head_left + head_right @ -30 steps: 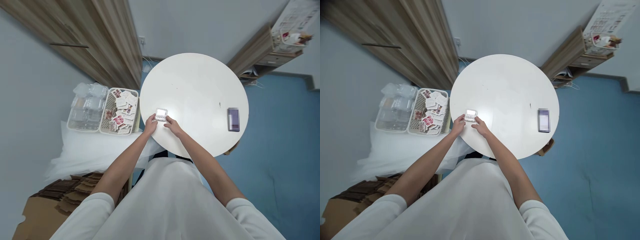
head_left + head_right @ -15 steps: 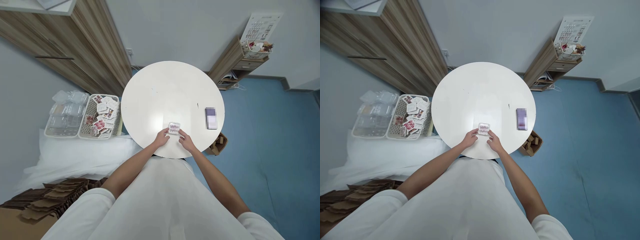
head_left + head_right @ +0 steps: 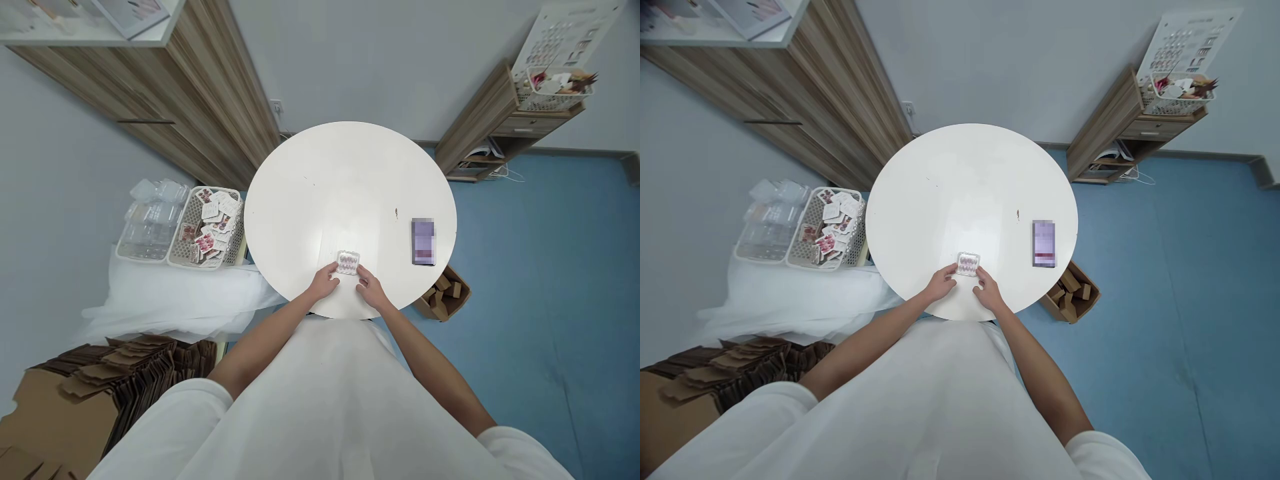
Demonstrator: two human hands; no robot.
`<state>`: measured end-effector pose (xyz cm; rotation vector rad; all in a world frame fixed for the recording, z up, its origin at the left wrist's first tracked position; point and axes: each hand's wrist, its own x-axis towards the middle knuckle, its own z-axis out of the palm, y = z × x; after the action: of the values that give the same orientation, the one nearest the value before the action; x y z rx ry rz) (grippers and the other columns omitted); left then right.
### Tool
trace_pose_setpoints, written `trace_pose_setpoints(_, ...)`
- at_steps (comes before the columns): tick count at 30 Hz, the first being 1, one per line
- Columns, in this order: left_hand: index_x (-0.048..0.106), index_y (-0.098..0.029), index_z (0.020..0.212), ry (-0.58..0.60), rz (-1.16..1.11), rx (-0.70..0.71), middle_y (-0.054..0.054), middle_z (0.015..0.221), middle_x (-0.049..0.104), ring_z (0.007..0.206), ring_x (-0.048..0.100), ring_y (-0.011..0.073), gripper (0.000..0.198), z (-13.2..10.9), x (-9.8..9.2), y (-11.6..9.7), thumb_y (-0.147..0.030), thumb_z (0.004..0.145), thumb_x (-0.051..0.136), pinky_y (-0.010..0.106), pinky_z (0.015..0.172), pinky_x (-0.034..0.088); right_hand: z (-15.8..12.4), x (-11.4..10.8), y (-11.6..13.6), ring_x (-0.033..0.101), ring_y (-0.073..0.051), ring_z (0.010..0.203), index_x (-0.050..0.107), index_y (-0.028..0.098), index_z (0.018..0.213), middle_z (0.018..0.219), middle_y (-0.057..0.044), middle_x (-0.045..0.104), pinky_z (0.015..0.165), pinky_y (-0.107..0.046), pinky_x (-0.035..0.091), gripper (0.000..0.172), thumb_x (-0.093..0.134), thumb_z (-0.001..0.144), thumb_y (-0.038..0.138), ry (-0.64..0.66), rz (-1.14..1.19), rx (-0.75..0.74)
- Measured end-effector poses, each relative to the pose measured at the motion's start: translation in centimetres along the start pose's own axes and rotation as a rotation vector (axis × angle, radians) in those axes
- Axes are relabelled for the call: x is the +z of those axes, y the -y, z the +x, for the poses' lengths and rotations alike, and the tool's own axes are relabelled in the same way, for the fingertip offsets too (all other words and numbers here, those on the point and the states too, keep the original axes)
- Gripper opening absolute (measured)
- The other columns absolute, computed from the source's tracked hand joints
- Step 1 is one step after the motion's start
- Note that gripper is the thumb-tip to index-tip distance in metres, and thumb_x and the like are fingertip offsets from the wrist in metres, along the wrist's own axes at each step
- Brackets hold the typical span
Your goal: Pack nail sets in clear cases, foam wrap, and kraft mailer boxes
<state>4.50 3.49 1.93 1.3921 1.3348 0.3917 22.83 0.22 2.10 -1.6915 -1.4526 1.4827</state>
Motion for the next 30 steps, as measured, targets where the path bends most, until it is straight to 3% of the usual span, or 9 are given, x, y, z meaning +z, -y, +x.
trace_pose_setpoints(7, 0.04, -0.017, 0.128, -0.024, 0.193, 0.022, 0.006, 0.133, 0.042, 0.116, 0.045, 0.021, 0.06, 0.1, -0.2, 0.0, -0.013, 0.068, 0.045, 0.033, 0.093, 0.04, 0.0, 0.2, 0.2, 0.029, -0.021, 0.127, 0.034, 0.02, 0.131, 0.143, -0.006, 0.022, 0.097, -0.036, 0.037, 0.061, 0.043, 0.071, 0.018, -0.039, -0.218, -0.042)
trace_pose_setpoints(10, 0.044, -0.017, 0.122, -0.041, 0.337, 0.13, 0.007, 0.126, 0.047, 0.112, 0.046, 0.0212, 0.052, -0.5, -0.8, 0.4, -0.016, 0.07, 0.047, 0.034, 0.093, 0.04, -0.9, 0.2, 0.0, 0.037, -0.023, 0.12, 0.044, 0.02, 0.121, 0.133, -0.009, 0.035, 0.095, -0.038, 0.037, 0.048, 0.047, 0.074, 0.025, -0.076, -0.395, -0.121)
trace_pose_setpoints(12, 0.049, -0.018, 0.115, 0.002, 0.441, 0.23, 0.007, 0.115, 0.052, 0.107, 0.047, 0.0213, 0.044, -1.3, -1.4, 0.8, -0.021, 0.071, 0.049, 0.035, 0.092, 0.039, -1.7, 0.3, -0.3, 0.043, -0.024, 0.111, 0.05, 0.022, 0.111, 0.12, -0.008, 0.046, 0.091, -0.039, 0.038, 0.038, 0.052, 0.074, 0.03, -0.005, -0.528, -0.196)
trace_pose_setpoints(15, 0.053, -0.019, 0.106, 0.137, 0.6, 0.337, 0.007, 0.108, 0.053, 0.101, 0.048, 0.0225, 0.039, -2.2, -2.5, 1.6, -0.03, 0.069, 0.058, 0.036, 0.087, 0.04, -2.4, 0.4, -1.0, 0.045, -0.025, 0.102, 0.055, 0.022, 0.1, 0.11, -0.008, 0.05, 0.085, -0.04, 0.037, 0.032, 0.061, 0.07, 0.033, 0.127, -0.722, -0.286)
trace_pose_setpoints(17, 0.053, -0.019, 0.104, 0.215, 0.684, 0.371, 0.007, 0.109, 0.051, 0.1, 0.047, 0.0235, 0.042, -2.6, -2.9, 2.1, -0.034, 0.066, 0.063, 0.037, 0.085, 0.04, -2.5, 0.6, -1.3, 0.045, -0.025, 0.1, 0.056, 0.021, 0.095, 0.108, -0.009, 0.051, 0.082, -0.038, 0.037, 0.026, 0.061, 0.072, 0.03, 0.144, -0.816, -0.328)
trace_pose_setpoints(20, 0.053, -0.02, 0.104, 0.24, 0.768, 0.39, 0.008, 0.112, 0.048, 0.102, 0.044, 0.0252, 0.049, -2.7, -2.9, 2.2, -0.041, 0.062, 0.066, 0.037, 0.083, 0.038, -2.2, 1.1, -1.3, 0.045, -0.024, 0.095, 0.057, 0.02, 0.088, 0.103, -0.009, 0.053, 0.077, -0.036, 0.036, 0.012, 0.052, 0.079, 0.026, 0.103, -0.907, -0.352)
trace_pose_setpoints(23, 0.053, -0.019, 0.104, 0.231, 0.813, 0.409, 0.009, 0.11, 0.048, 0.102, 0.044, 0.0266, 0.056, -2.7, -2.9, 2.1, -0.049, 0.058, 0.068, 0.037, 0.083, 0.037, -1.7, 1.3, -0.8, 0.047, -0.022, 0.091, 0.056, 0.02, 0.083, 0.096, -0.008, 0.055, 0.074, -0.033, 0.036, 0.012, 0.045, 0.084, 0.024, 0.072, -0.926, -0.334)
trace_pose_setpoints(26, 0.052, -0.021, 0.105, 0.223, 0.831, 0.416, 0.008, 0.109, 0.05, 0.1, 0.046, 0.0266, 0.061, -2.8, -3.0, 2.0, -0.051, 0.055, 0.069, 0.038, 0.083, 0.036, -1.4, 0.8, -0.1, 0.049, -0.018, 0.082, 0.053, 0.02, 0.082, 0.088, -0.006, 0.057, 0.07, -0.03, 0.037, 0.015, 0.039, 0.086, 0.024, 0.048, -0.801, -0.249)
trace_pose_setpoints(30, 0.053, -0.022, 0.105, 0.152, 0.765, 0.376, 0.006, 0.106, 0.056, 0.097, 0.05, 0.0225, 0.032, -2.6, -3.5, 2.3, -0.034, 0.075, 0.054, 0.036, 0.082, 0.037, -1.3, -0.5, 1.0, 0.051, -0.016, 0.072, 0.051, 0.021, 0.083, 0.081, -0.002, 0.057, 0.065, -0.028, 0.038, 0.021, 0.031, 0.088, 0.027, 0.061, -0.636, -0.16)
